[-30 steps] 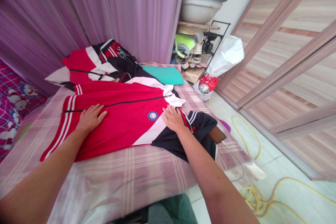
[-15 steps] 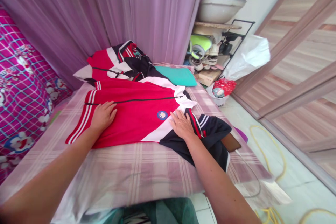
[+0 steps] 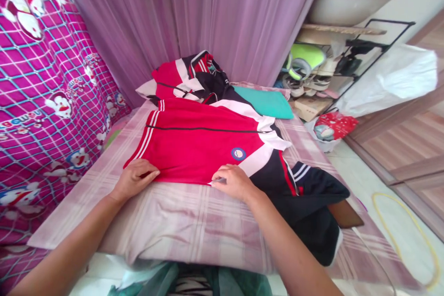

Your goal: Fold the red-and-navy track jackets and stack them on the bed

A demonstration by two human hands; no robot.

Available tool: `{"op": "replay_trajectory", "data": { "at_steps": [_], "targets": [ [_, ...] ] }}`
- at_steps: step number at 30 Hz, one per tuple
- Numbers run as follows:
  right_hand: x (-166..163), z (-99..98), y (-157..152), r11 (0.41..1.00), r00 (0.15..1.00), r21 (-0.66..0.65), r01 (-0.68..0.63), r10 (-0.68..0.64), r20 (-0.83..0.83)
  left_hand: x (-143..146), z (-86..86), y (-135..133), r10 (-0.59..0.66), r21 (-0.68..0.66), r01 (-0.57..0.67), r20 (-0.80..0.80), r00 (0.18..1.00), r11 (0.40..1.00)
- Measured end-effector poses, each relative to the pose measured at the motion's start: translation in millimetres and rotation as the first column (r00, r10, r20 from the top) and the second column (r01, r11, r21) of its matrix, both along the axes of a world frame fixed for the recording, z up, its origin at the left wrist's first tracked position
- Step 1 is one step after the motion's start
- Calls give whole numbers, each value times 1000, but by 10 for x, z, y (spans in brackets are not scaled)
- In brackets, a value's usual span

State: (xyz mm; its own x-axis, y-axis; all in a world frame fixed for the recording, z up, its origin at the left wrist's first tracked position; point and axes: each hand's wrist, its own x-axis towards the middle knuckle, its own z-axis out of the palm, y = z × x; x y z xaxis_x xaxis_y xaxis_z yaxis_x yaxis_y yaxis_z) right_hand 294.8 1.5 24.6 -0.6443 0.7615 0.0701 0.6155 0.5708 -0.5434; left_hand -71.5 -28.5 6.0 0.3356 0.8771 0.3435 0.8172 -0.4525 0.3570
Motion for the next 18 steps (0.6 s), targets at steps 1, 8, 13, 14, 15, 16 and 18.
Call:
{"op": "replay_trajectory", "data": {
  "at_steps": [1,8,13,14,15,16,18],
  "targets": [
    [-31,-18,-10,1000,1000,3,1,-1,17,-41,-4,-18,-23,-14,23,-14,1000,1000],
    [-40,30,-72,999,999,-52,-14,16,31,-216,-76,-81,-13,-65,8,-83,996,998],
    [-44,66,-84,993,997,-97,-60,65,45,-252,-114,-90,14,-49,-19,-95,995,999],
    [-49,53,-81,995,997,-81,-55,60,55,-268,-125,-92,20,-25,-22,-82,996,999],
    [-54,36,-76,996,997,-70,-47,51,55,-288,-137,-94,21,7,-21,-70,997,1000],
    [-57,14,-71,997,998,-66,-31,34,44,-313,-148,-97,19,42,-16,-63,998,999],
    [-60,-36,-60,996,1000,-86,18,-18,-1,-369,-161,-102,5,106,2,-68,998,994]
  ]
}}
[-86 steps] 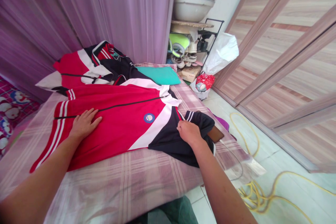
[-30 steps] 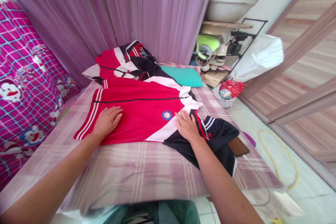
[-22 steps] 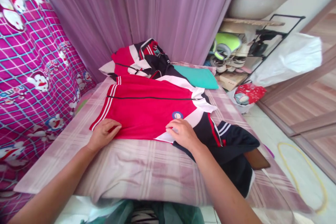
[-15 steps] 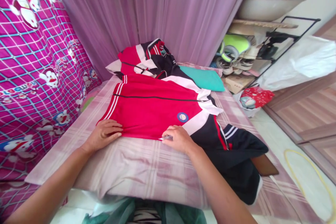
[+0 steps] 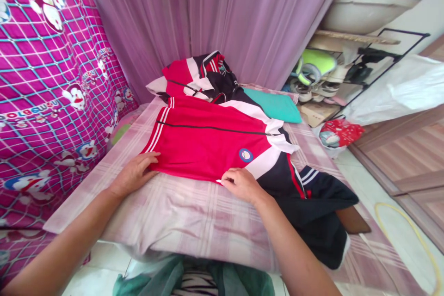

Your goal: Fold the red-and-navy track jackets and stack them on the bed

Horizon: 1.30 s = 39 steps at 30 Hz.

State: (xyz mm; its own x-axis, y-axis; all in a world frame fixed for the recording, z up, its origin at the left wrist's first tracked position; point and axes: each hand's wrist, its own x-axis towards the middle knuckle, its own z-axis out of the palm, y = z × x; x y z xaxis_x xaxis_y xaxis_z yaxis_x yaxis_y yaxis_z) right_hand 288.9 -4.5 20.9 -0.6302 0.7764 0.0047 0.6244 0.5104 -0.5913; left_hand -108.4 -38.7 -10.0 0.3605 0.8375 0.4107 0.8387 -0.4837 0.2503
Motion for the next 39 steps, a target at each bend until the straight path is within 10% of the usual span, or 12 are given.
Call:
{"op": "replay_trajectory", "data": {
  "at_steps": [17,25,30,39],
  "targets": [
    [99,34,39,996,996,-26,-85,85,25,-167,245,24,-90,-41,85,-147,985,996],
    [-521,92,376,910,966,357,210,-250,69,679,303,388,-41,-104,22,-185,982,994],
    [-715,-152,399,938,893,279,205,-296,340,1096,92,485,98,-210,-166,-300,949,963],
    [-687,-265,362,930,881,303,208,-313,356,1057,-35,467,104,-195,-171,-314,944,966]
  ]
}}
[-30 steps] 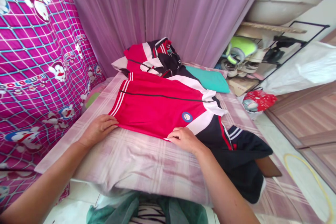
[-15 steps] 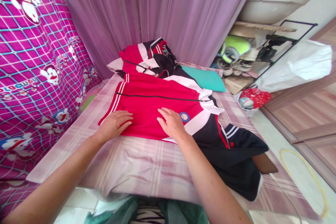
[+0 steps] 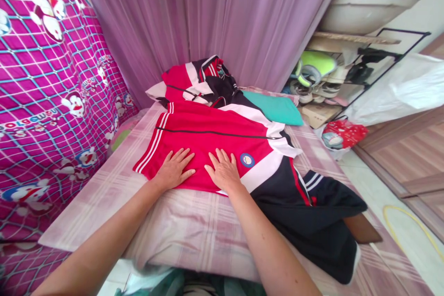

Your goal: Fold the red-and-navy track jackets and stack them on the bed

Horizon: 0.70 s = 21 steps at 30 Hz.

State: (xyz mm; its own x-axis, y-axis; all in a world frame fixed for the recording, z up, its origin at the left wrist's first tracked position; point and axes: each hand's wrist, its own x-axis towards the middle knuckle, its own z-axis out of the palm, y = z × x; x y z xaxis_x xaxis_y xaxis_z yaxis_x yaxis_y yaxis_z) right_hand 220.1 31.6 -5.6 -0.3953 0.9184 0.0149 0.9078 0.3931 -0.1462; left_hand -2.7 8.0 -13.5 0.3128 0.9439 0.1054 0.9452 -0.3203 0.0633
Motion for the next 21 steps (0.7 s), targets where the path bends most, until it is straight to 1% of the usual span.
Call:
{"op": "replay_trajectory", "data": {
  "at_steps": [9,15,18,19,21],
  "targets": [
    [10,5,4,1000,998,9,-26,26,-51,-22,-45,14,-29,25,28,54,998,999],
    [45,37,7,999,995,-27,-29,27,-92,-20,-27,16,-25,35,23,60,998,999],
    [276,71,40,999,989,-2,-33,32,-142,-27,-27,24,-23,45,20,56,998,999],
    [413,98,56,1000,987,26,-14,18,-159,-32,-31,29,-25,51,22,53,998,998],
    [780,187,82,993,981,93,69,-51,-190,-44,-44,42,-32,69,29,49,998,997]
  ]
}}
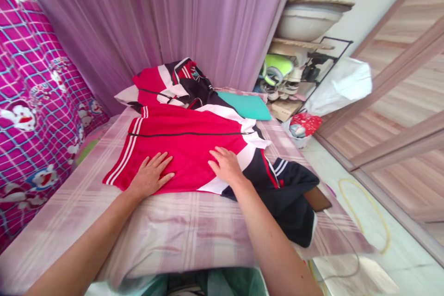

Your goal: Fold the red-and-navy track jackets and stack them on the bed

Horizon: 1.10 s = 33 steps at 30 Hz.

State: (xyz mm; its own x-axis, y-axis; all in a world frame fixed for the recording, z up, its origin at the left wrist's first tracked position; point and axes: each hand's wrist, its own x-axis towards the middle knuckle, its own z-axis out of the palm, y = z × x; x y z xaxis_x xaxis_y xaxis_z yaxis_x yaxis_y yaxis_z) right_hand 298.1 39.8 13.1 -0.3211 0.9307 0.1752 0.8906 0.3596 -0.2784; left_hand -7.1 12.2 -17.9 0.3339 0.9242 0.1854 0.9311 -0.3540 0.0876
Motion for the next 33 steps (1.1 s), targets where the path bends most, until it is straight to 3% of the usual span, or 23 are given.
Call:
{"op": "replay_trajectory", "data": {
  "at_steps": [2,4,7,9,11,13,15,18,20,23,25,27,28,29,30,32,33],
  "targets": [
    [459,132,-6,987,988,44,154,-154,-7,-11,-15,12,-1,21,1,1,1000,1000],
    [948,281,-59,925,922,61,375,-379,77,-20,-30,22,-1,32,1,-3,1000,999],
    [1587,451,-207,716,674,43,697,-674,301,-29,-49,32,-5,42,6,-8,1000,999],
    [1877,495,-304,586,549,-55,808,-717,429,-35,-61,37,-9,59,9,-4,1000,998],
    [2035,502,-366,529,529,-155,834,-686,500,-41,-72,42,-11,77,11,-1,1000,997],
    [2064,518,-382,552,557,-170,816,-674,486,-48,-79,48,-13,86,13,-5,1000,996],
    [1977,584,-357,593,578,-102,799,-709,403,-55,-82,52,-13,88,14,-10,1000,996],
    [1667,775,-293,648,629,14,761,-744,223,-63,-78,54,-14,84,16,-19,1000,996],
    [1358,899,-278,736,727,63,675,-677,117,-65,-72,53,-14,86,16,-27,1000,996],
    [785,960,-340,894,894,38,447,-447,-12,-69,-69,50,-22,96,26,-46,999,995],
    [408,910,-402,981,975,-50,187,-192,-112,-75,-76,50,-24,106,30,-55,998,994],
    [147,827,-417,978,963,-145,-152,114,-244,-84,-88,52,-21,121,28,-53,998,992],
    [91,788,-393,959,940,-154,-237,186,-287,-88,-96,53,-21,129,27,-48,999,991],
    [95,754,-346,957,933,-152,-246,192,-304,-92,-103,55,-23,136,29,-42,999,990],
    [158,727,-279,975,951,-143,-171,125,-284,-96,-110,56,-26,141,31,-36,999,990],
    [429,682,-120,981,973,-105,166,-180,-146,-102,-124,60,-32,148,36,-27,999,988],
    [610,657,-45,935,938,-91,342,-346,-32,-104,-131,62,-33,151,36,-23,999,988]
  ]
}}
